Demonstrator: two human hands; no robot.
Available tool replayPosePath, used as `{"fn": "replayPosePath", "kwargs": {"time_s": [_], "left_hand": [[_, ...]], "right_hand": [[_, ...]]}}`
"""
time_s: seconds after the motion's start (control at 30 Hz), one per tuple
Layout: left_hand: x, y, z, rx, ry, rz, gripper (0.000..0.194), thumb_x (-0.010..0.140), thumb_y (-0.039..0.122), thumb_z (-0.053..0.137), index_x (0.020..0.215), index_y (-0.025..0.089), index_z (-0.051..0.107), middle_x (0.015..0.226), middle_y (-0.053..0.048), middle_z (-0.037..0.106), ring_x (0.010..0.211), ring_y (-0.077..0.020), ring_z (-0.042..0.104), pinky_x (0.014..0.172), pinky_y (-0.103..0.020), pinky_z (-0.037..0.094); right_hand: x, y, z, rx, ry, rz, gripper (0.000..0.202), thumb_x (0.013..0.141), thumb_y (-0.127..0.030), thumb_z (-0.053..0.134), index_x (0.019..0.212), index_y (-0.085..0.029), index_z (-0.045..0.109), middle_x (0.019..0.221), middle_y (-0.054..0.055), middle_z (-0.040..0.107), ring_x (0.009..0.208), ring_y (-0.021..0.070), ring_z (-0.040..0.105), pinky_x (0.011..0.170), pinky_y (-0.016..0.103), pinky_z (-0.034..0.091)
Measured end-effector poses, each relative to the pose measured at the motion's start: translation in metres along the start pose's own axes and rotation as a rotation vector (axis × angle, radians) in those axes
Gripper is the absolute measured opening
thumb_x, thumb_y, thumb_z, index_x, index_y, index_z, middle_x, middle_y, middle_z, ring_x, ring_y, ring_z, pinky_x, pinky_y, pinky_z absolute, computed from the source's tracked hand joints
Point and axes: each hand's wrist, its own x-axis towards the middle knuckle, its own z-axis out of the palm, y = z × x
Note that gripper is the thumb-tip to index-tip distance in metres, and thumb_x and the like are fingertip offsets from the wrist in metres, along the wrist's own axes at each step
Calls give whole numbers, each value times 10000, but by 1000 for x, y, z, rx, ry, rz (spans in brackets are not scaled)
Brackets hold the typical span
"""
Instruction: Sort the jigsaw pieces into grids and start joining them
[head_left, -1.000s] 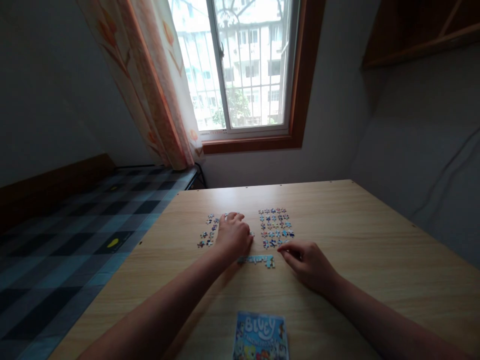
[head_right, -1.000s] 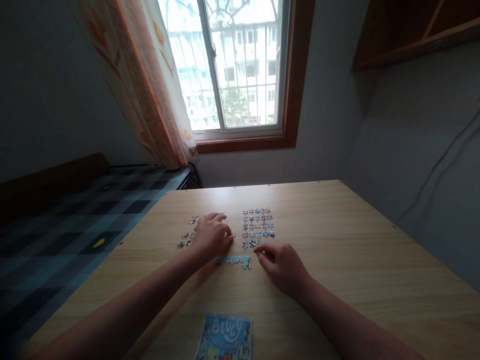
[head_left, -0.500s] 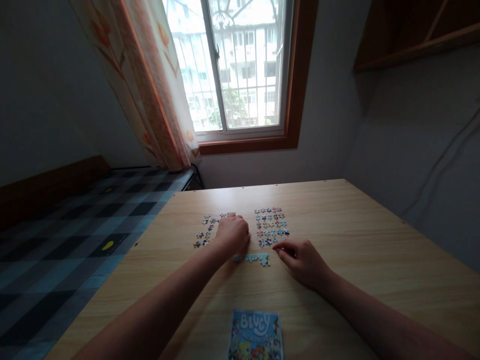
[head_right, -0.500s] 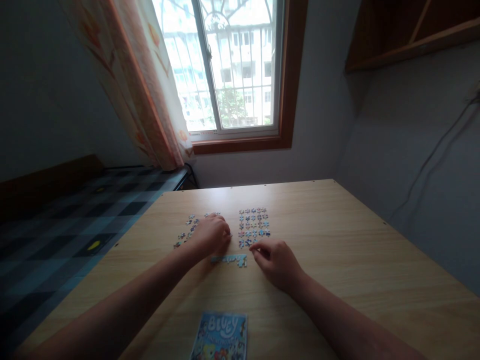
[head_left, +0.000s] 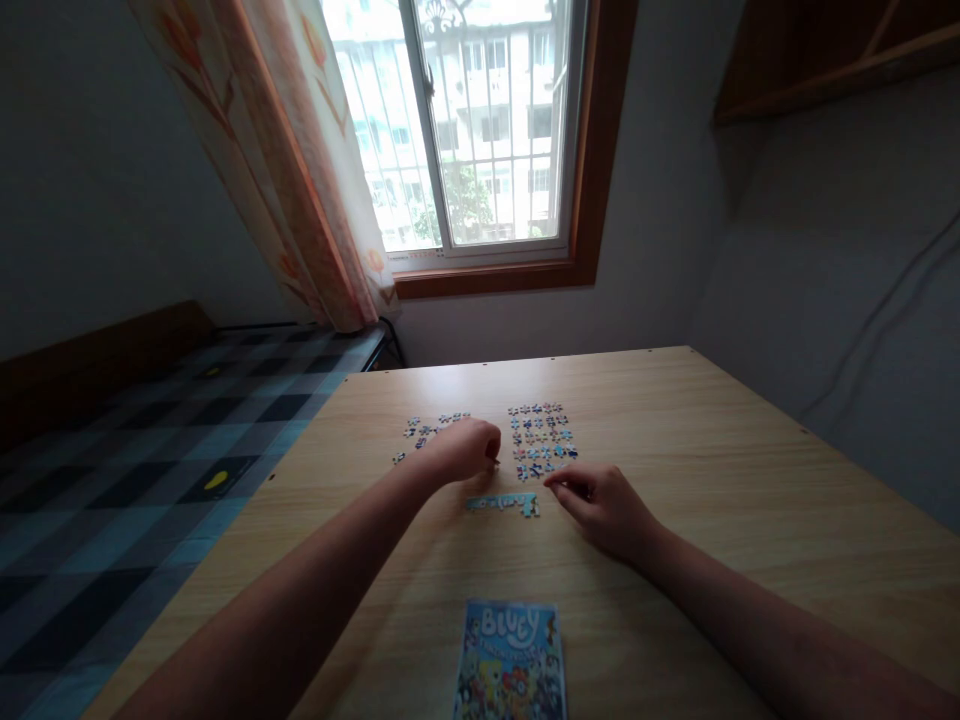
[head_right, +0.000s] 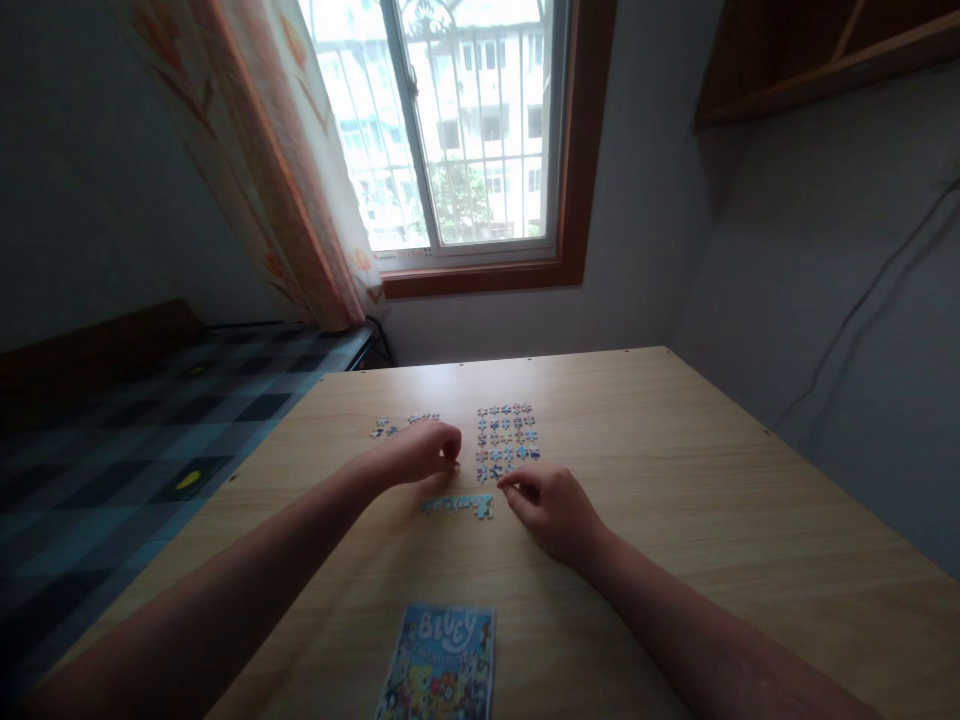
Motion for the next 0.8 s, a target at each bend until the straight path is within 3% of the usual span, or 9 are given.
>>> {"fn": "replayPosePath", "kwargs": {"time_s": [0.1,0.23,0.5,0.67,0.8], "left_hand": [[-5,1,-2,-149,33,111,77,741,219,684,805,191,719,776,-17,701,665,-148,569,621,-259,409],[-26,14,0,-446,86,126,132,774,249,659,861,190,738,744,-6,699,644,-122,566,599,-236,416],[-66,34,42,-814,146,105,193,845,258,629,984,192,744,884,-45,747,774,-152,634,751,-300,506],[-70,37,54,-934,240,94,255,851,278,646,1077,167,682,801,-36,707,702,-131,605,673,-278,500],[-74,39,57,-1065,291,79,216,823,274,671,1000,151,667,804,-44,704,710,-132,614,657,-274,497]], "right_hand": [[-1,1,-1,8,9,-11,215,869,-266,575,917,-179,766,698,27,678,576,113,526,559,233,398],[-3,-3,-3,-6,38,-86,200,879,-247,573,919,-176,756,686,24,658,584,113,523,567,236,408],[-10,-18,-3,-47,28,-355,174,912,-229,578,982,-197,734,779,27,663,597,83,536,585,215,455],[-14,-21,-2,-84,-35,-433,160,908,-238,615,1026,-236,723,986,42,711,811,118,658,739,258,550],[-16,-22,-3,-141,-26,-506,154,922,-213,608,1006,-251,730,1040,35,723,937,139,688,816,289,574]]}}
